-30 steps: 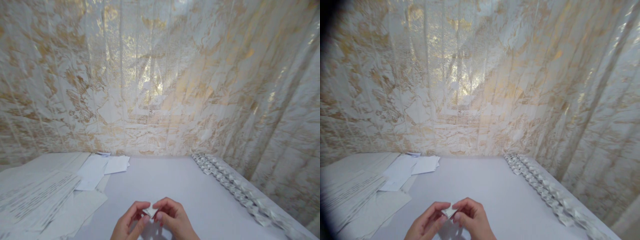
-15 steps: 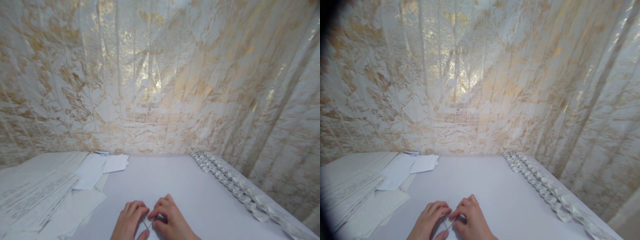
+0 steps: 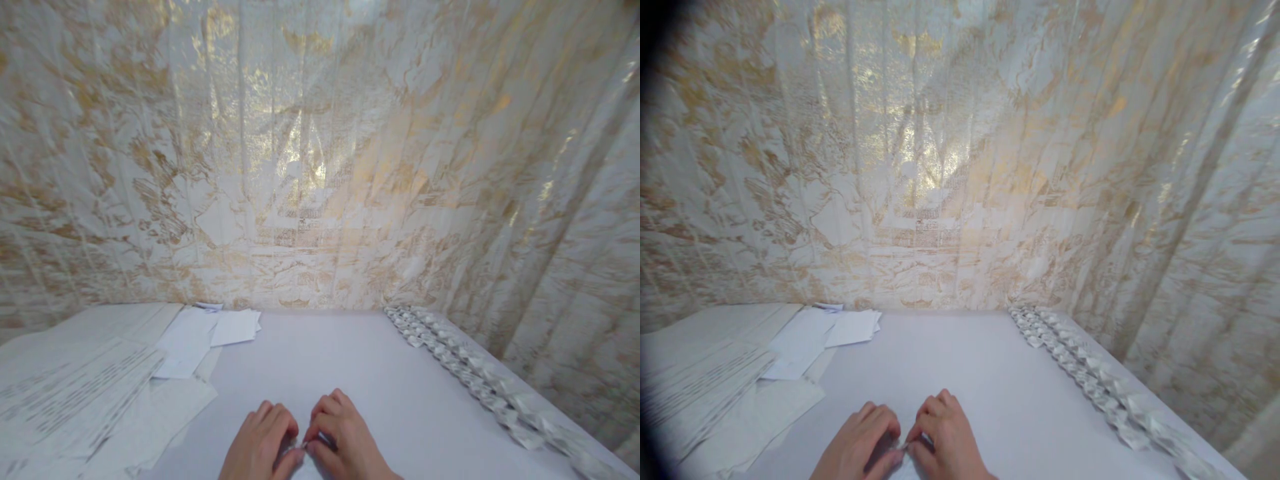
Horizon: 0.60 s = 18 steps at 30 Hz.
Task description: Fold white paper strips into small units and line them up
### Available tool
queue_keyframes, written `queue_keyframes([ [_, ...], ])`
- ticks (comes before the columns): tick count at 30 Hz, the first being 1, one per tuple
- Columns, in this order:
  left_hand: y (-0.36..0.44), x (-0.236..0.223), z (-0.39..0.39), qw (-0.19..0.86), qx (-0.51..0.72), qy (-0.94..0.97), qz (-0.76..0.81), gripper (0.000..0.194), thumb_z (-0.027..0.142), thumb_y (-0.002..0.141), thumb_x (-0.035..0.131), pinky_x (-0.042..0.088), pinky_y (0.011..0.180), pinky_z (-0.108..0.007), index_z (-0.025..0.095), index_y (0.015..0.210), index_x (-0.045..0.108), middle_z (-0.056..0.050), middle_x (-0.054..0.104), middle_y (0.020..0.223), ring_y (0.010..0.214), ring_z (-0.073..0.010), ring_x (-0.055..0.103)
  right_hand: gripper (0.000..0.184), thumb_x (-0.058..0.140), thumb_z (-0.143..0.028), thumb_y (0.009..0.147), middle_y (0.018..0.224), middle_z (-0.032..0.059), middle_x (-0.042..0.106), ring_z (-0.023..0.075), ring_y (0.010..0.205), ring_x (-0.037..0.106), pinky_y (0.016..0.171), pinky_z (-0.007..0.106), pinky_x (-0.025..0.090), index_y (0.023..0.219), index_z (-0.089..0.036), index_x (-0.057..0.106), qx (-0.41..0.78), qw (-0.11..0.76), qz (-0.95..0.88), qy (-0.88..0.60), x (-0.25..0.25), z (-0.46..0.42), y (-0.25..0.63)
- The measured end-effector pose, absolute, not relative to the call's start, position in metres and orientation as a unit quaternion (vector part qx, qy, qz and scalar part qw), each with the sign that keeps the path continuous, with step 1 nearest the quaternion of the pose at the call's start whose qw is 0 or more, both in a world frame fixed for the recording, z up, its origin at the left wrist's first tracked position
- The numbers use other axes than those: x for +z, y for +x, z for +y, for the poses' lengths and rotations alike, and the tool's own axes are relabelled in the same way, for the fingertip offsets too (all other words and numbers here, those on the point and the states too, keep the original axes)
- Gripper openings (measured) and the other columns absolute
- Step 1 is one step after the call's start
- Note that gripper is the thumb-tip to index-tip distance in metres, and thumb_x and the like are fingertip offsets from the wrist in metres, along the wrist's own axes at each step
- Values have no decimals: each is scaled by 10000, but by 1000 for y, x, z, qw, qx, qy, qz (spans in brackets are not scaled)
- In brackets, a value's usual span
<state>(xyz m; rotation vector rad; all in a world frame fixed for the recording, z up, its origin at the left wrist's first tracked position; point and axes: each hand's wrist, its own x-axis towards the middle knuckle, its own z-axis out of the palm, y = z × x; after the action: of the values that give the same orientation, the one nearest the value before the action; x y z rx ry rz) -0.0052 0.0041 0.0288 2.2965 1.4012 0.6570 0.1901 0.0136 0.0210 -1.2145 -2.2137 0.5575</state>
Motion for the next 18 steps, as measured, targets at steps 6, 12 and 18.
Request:
queue_keyframes([
  [6,-5,29,4,161,206,826,500,122,192,877,574,398,819,-354,223,803,666,-28,674,959,962,-242,573,204,767,-10,716,875,20,650,205,929,543,867,316,376,773,-205,753,236,290,-790,-486,24,13,191],
  [12,0,16,4,135,250,809,515,132,214,900,554,391,811,-356,210,793,630,-45,639,954,938,-239,557,167,786,-31,744,909,24,630,214,958,530,892,338,363,757,-186,726,234,286,-763,-531,31,14,188],
  [18,5,16,6,114,235,801,538,112,230,892,565,382,838,-362,219,801,628,-44,622,974,982,-251,540,163,701,-19,804,942,27,635,216,967,532,865,338,357,786,-180,687,205,246,-782,-535,31,15,184],
])
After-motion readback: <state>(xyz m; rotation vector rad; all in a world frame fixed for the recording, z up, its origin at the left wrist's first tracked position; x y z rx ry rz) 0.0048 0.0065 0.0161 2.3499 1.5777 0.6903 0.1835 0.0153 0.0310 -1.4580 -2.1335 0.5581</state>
